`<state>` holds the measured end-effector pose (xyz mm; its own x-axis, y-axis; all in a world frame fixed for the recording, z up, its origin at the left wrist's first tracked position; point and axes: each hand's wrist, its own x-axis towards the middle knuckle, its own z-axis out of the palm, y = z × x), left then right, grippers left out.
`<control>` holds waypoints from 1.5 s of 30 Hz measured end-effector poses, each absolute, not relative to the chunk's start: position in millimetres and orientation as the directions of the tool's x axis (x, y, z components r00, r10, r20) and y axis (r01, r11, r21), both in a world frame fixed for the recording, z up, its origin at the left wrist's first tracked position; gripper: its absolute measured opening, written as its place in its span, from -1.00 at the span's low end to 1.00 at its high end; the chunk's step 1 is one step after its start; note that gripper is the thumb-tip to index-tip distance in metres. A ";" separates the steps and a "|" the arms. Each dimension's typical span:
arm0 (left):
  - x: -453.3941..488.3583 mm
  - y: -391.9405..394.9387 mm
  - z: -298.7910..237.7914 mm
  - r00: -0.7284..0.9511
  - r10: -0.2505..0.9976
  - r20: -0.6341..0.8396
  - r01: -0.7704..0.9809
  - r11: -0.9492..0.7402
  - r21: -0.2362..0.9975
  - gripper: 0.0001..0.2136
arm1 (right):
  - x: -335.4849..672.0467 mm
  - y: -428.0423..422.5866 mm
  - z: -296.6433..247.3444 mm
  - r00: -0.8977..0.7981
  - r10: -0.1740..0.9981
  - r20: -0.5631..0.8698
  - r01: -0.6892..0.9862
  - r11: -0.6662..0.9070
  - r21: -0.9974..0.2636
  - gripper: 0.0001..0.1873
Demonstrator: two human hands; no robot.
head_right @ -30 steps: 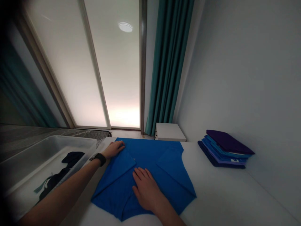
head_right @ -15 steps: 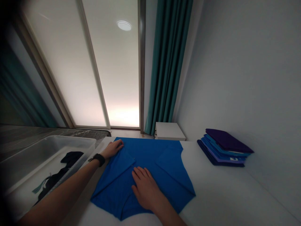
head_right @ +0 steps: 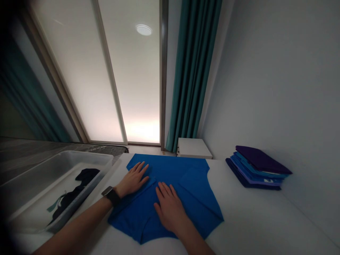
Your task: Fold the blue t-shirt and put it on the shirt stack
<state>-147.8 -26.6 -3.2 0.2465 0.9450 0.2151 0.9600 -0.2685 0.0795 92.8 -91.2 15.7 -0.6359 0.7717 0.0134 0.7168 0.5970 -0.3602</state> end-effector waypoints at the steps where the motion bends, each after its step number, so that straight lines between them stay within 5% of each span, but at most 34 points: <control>1: -145.5 -31.0 -6.0 0.235 0.949 0.211 0.964 -0.256 0.076 -0.43 | 93.4 -90.6 15.7 -0.618 0.786 0.013 0.735 0.584 -0.344 -0.40; 16: -141.2 -50.5 -6.2 0.225 0.957 0.185 0.962 -0.248 0.116 -0.44 | 95.3 -90.7 15.8 -0.566 0.820 -0.082 0.791 0.513 -0.332 -0.32; 26: -114.2 -124.0 -2.2 0.549 0.813 0.196 0.802 -0.578 0.152 -0.41 | 107.3 -79.3 4.0 -0.587 0.809 -0.032 0.777 0.552 -0.302 -0.36; 38: -117.6 -132.9 8.6 0.623 0.778 0.076 0.748 -0.622 0.231 -0.28 | 144.4 -103.3 14.7 -0.648 0.762 -0.014 0.719 0.605 -0.344 -0.37; 45: -102.0 -147.5 24.2 0.714 0.693 0.105 0.643 -0.707 0.294 -0.38 | 171.9 -118.3 4.9 -0.623 0.781 -0.048 0.743 0.571 -0.350 -0.38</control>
